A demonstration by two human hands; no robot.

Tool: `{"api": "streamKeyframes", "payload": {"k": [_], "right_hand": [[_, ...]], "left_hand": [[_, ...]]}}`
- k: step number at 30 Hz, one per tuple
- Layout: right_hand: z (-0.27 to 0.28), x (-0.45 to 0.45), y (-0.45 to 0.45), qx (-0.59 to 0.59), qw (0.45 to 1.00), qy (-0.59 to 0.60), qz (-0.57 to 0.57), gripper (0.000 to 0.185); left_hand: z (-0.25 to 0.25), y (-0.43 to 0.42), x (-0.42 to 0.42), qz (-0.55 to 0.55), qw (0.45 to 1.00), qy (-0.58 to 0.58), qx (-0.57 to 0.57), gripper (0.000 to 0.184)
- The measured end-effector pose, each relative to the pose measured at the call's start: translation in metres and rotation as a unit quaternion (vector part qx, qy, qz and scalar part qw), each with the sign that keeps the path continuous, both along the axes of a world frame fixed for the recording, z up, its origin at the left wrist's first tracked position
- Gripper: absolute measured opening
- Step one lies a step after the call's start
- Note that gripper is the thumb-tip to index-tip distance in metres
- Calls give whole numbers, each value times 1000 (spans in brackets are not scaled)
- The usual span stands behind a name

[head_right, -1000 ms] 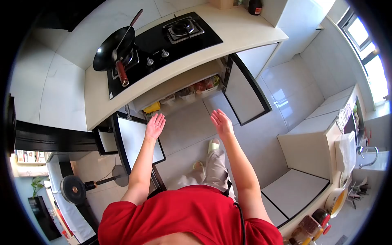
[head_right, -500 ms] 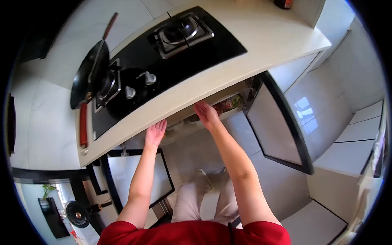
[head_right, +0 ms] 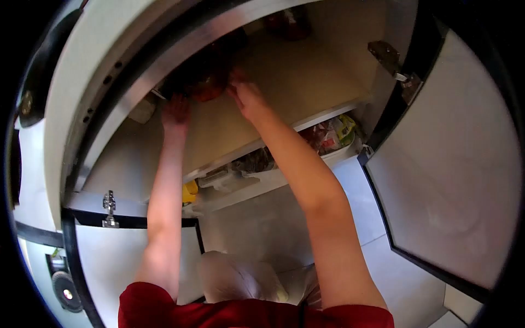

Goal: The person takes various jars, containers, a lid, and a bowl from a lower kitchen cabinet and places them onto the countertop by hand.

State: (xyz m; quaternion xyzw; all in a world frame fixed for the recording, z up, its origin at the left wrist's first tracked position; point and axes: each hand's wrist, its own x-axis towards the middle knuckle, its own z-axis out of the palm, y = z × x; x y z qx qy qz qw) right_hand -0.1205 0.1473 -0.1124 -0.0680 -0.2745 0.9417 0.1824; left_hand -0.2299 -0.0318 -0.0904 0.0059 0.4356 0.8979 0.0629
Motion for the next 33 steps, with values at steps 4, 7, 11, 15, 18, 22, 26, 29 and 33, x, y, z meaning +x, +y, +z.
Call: {"api": "streamKeyframes", "payload": {"k": [4, 7, 11, 15, 18, 22, 26, 29, 33], "right_hand": [[-3, -39, -10, 251, 966, -68, -2, 53], [6, -55, -17, 429, 900, -76, -6, 65], [0, -47, -30, 529, 846, -24, -61, 73], [-31, -30, -22, 508, 858, 75, -28, 90], [-1, 7, -19, 650, 758, -8, -56, 101], [1, 4, -18, 598, 796, 52, 77, 102], [-1, 16, -24, 497, 860, 41, 108, 102], [-12, 24, -29, 562, 817, -50, 118, 84], [-1, 66, -44, 559, 802, -155, 146, 78]], "left_hand": [[-23, 17, -39, -44, 995, 75, -57, 62], [-30, 23, -55, -145, 973, 170, -65, 63], [-20, 19, -5, -70, 973, 112, -188, 60], [2, -10, 38, -56, 960, -1, -275, 54], [-1, -21, 24, -106, 968, -52, -220, 49], [-7, -19, 22, -219, 960, -55, -167, 46], [-5, -32, 24, -165, 971, -101, -139, 43], [21, -42, 52, -145, 974, -125, -119, 43], [61, -38, 104, -134, 971, -166, -105, 43]]}}
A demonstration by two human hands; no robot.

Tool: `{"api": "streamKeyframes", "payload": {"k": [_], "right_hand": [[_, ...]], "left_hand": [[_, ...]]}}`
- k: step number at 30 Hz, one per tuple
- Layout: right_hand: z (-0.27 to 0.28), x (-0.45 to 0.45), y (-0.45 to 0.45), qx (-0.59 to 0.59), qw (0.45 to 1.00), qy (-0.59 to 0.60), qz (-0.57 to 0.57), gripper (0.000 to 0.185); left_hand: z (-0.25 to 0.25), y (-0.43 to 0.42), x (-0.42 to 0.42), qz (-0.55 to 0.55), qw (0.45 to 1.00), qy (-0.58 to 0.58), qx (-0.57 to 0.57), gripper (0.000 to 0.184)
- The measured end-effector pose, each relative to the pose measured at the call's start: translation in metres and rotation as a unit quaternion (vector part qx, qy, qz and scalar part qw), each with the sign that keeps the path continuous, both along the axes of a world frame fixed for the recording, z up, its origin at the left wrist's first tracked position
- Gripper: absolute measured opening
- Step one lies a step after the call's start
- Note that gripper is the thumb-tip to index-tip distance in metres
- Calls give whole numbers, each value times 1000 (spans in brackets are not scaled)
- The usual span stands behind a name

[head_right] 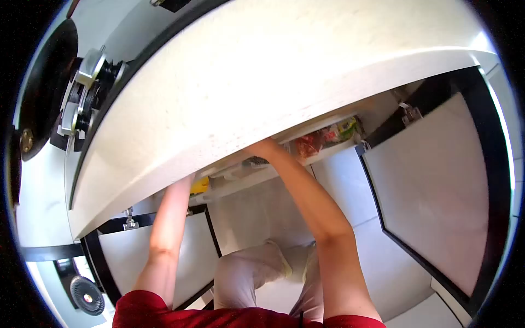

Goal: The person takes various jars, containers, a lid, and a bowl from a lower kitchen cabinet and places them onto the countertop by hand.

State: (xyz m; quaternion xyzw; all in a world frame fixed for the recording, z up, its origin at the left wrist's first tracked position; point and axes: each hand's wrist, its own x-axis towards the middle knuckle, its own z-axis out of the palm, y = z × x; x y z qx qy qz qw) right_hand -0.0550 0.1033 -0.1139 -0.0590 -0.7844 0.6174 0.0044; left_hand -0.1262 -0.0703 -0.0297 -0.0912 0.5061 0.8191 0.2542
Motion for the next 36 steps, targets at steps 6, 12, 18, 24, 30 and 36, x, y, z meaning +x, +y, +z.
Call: {"api": "streamKeyframes", "payload": {"k": [6, 12, 18, 24, 30, 36], "right_hand": [[64, 130, -12, -72, 995, 55, -35, 87], [156, 283, -39, -56, 987, 77, -126, 102], [302, 398, -55, -12, 980, 60, -189, 104], [391, 486, -78, 18, 936, 82, -341, 106], [452, 567, -91, 21, 852, 121, -509, 106], [506, 674, -74, 64, 790, 124, -597, 107]], "left_hand": [[10, -5, 99, -1, 993, -106, -48, 45], [78, -29, 228, -155, 979, -127, -42, 44], [240, -13, 326, -260, 961, -94, -24, 45], [336, 20, 379, -425, 905, -32, -15, 58], [410, 73, 446, -590, 806, -14, 28, 54], [443, 132, 552, -685, 726, -17, 60, 48]]}}
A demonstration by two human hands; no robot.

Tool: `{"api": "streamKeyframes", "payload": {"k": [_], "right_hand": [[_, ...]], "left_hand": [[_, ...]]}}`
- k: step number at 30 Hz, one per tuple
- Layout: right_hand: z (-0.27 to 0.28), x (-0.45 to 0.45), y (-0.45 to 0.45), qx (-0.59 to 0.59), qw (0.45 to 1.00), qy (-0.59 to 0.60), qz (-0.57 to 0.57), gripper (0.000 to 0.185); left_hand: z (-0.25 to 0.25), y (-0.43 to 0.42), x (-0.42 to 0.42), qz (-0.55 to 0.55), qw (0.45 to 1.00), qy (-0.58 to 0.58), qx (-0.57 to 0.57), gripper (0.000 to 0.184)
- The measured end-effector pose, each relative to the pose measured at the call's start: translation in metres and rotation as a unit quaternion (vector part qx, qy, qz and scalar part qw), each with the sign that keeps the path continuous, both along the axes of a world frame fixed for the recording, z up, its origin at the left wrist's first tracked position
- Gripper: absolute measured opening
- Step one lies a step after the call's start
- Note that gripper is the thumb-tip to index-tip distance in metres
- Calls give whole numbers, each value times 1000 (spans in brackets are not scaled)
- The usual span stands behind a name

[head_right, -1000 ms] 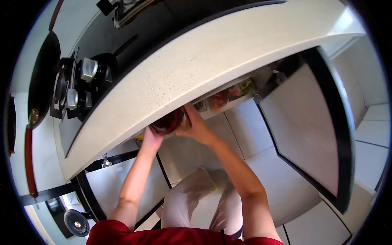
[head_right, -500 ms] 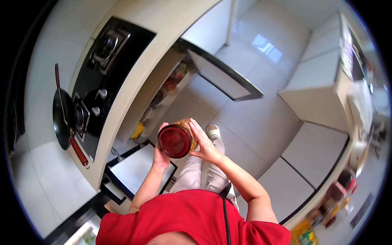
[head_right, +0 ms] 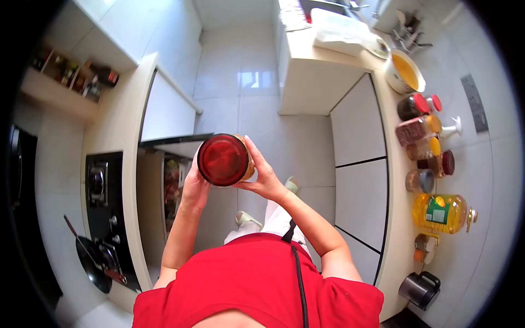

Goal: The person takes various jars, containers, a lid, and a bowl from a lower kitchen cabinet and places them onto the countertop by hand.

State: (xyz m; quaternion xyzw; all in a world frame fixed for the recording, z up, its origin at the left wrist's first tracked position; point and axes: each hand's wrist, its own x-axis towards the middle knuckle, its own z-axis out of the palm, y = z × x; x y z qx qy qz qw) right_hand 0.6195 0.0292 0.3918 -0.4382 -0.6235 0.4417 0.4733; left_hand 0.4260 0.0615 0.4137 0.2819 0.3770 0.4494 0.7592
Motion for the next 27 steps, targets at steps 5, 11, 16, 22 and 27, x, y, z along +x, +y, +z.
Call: {"api": "streamKeyframes", "payload": {"k": [5, 11, 16, 22, 27], "right_hand": [[20, 111, 24, 47, 995, -23, -87, 107], [22, 273, 43, 26, 973, -78, -214, 106], [18, 350, 60, 29, 950, -59, -305, 107], [-15, 426, 104, 0, 926, 8, -378, 98], [-18, 464, 143, 4, 900, 40, -434, 104]], "left_hand": [[12, 52, 120, -78, 996, 37, 20, 45], [17, 111, 303, -193, 980, 53, 15, 48], [10, 157, 409, -276, 960, 34, 41, 46], [-14, 220, 517, -340, 939, 52, 28, 48], [4, 266, 571, -404, 911, 84, -1, 47]]}}
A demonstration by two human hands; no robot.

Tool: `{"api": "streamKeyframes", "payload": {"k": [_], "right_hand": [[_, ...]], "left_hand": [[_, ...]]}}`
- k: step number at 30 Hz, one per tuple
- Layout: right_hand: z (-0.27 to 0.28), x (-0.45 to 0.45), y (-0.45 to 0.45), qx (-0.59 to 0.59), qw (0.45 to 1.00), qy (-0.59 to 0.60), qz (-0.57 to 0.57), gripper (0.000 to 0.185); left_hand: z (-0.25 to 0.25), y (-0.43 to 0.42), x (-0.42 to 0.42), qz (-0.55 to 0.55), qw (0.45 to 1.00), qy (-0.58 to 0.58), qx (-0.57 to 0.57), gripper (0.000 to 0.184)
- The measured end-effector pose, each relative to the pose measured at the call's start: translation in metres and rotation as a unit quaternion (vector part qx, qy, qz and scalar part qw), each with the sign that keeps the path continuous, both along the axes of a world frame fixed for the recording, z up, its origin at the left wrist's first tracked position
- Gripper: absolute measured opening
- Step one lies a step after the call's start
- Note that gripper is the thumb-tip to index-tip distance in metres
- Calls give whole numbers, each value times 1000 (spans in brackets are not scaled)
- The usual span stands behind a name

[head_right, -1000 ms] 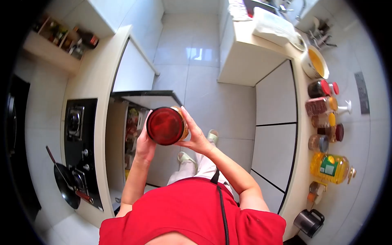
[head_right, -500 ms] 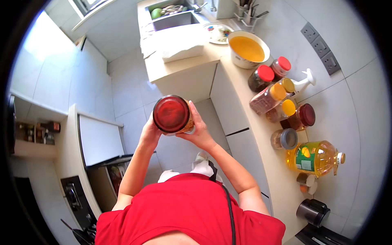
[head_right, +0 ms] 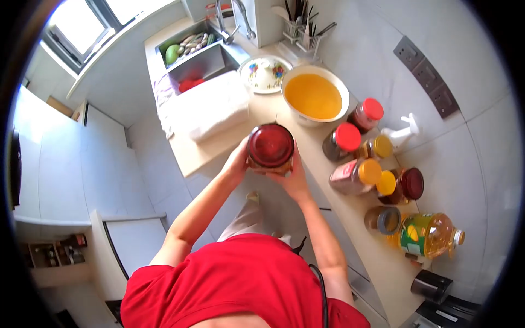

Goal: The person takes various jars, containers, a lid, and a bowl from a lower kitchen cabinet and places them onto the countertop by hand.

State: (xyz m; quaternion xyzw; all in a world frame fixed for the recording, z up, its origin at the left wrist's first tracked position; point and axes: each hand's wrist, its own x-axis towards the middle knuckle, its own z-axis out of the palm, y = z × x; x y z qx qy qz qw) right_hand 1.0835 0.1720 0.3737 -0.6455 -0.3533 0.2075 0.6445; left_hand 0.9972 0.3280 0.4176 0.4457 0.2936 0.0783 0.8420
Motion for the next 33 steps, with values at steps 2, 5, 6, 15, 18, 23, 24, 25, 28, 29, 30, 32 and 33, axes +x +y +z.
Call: {"api": "streamKeyframes", "payload": {"k": [2, 5, 6, 15, 18, 23, 24, 25, 28, 29, 30, 32, 33], "right_hand": [[13, 8, 10, -18, 1000, 10, -16, 103], [45, 13, 33, -38, 998, 14, -41, 102], [51, 15, 39, -40, 998, -2, -46, 102], [-2, 45, 65, -59, 995, 58, -58, 105], [-24, 56, 72, -70, 995, 35, -59, 106], [-44, 74, 84, -53, 997, 10, -55, 108], [-49, 77, 86, -49, 997, 15, -51, 109], [-53, 80, 88, -48, 998, 14, -47, 109], [-61, 86, 93, -36, 998, -7, -52, 108], [-63, 88, 94, -42, 998, 5, -44, 109], [-64, 91, 94, -49, 998, 17, -35, 111], [-68, 95, 96, -49, 998, 4, -37, 108], [-69, 97, 98, -50, 998, -9, -41, 106]], "left_hand": [[4, 19, 12, -24, 999, -30, 33, 48], [37, 41, 24, -42, 997, -14, 64, 48], [38, 47, 29, -50, 997, -13, 61, 48], [-23, 74, 77, -35, 999, -25, -22, 46], [-43, 73, 87, 24, 997, -3, -71, 40], [-66, 79, 103, 71, 991, 71, -91, 37], [-74, 81, 104, 75, 991, 70, -91, 37], [-81, 82, 106, 74, 992, 59, -86, 42], [-94, 85, 108, 79, 992, 61, -73, 49], [-98, 86, 109, 80, 992, 73, -67, 49], [-100, 87, 111, 83, 992, 74, -67, 49], [-104, 88, 115, 94, 990, 74, -70, 50], [-103, 88, 117, 96, 990, 73, -70, 50]]}}
